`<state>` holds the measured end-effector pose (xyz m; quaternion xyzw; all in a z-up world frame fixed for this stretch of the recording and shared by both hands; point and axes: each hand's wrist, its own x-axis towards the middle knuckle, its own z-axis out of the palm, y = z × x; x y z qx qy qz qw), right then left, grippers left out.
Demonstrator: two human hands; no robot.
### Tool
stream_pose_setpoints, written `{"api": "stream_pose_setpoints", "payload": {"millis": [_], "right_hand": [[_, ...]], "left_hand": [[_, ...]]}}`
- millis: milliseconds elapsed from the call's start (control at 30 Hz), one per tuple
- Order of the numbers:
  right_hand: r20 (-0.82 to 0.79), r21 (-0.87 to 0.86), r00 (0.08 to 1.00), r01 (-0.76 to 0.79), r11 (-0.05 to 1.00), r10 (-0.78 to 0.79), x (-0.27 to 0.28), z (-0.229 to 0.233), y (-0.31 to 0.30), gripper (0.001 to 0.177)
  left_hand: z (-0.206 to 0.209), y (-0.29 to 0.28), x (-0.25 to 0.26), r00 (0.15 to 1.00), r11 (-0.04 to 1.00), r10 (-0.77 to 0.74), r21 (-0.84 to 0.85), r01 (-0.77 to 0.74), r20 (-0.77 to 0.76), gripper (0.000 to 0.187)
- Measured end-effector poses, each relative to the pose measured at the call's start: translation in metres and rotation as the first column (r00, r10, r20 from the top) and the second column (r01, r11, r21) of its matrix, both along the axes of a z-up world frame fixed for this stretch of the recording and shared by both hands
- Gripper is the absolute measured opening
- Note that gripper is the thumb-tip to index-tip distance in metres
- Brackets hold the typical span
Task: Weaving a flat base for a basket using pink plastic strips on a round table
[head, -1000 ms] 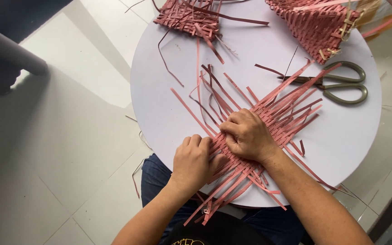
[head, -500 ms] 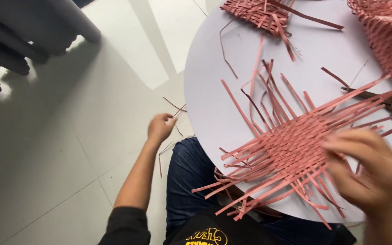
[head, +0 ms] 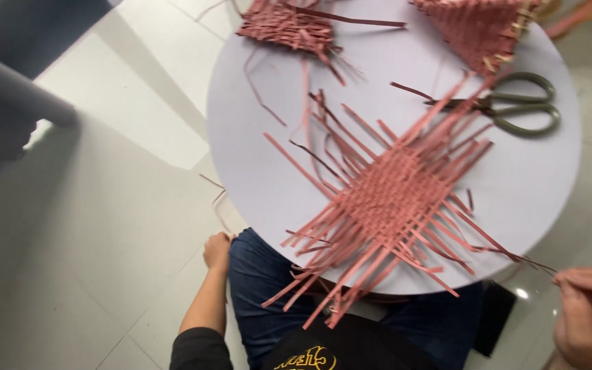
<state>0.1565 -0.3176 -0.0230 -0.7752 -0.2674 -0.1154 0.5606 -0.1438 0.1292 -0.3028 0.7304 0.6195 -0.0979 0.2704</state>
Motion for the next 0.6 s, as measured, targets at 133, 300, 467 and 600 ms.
{"api": "stream_pose_setpoints", "payload": {"millis": [133, 300, 467, 600], "right_hand": [[0.005, 0.047, 0.998, -0.057, 0.997, 0.057, -0.013, 0.024, 0.025, 0.003], [0.044, 0.045, 0.988, -0.153, 0.987, 0.151, -0.024, 0.039, 0.045, 0.007], [0.052, 0.059, 0.98, -0.196, 0.979, 0.193, -0.025, 0.049, 0.056, 0.005], [0.089, -0.067, 0.935, -0.339, 0.938, 0.344, -0.026, 0.075, 0.084, 0.007]], "left_hand": [[-0.053, -0.03, -0.044, 0.951, 0.885, -0.297, 0.347, 0.309, -0.089, 0.037], [-0.019, -0.055, -0.05, 0.975, 0.978, 0.05, 0.188, -0.091, 0.216, 0.023], [0.084, -0.038, -0.06, 0.608, 0.772, 0.174, 0.276, -0.572, 0.775, 0.013], [0.232, -0.029, -0.052, 0.529, 0.639, -0.221, 0.531, -0.556, 0.819, 0.014]]}}
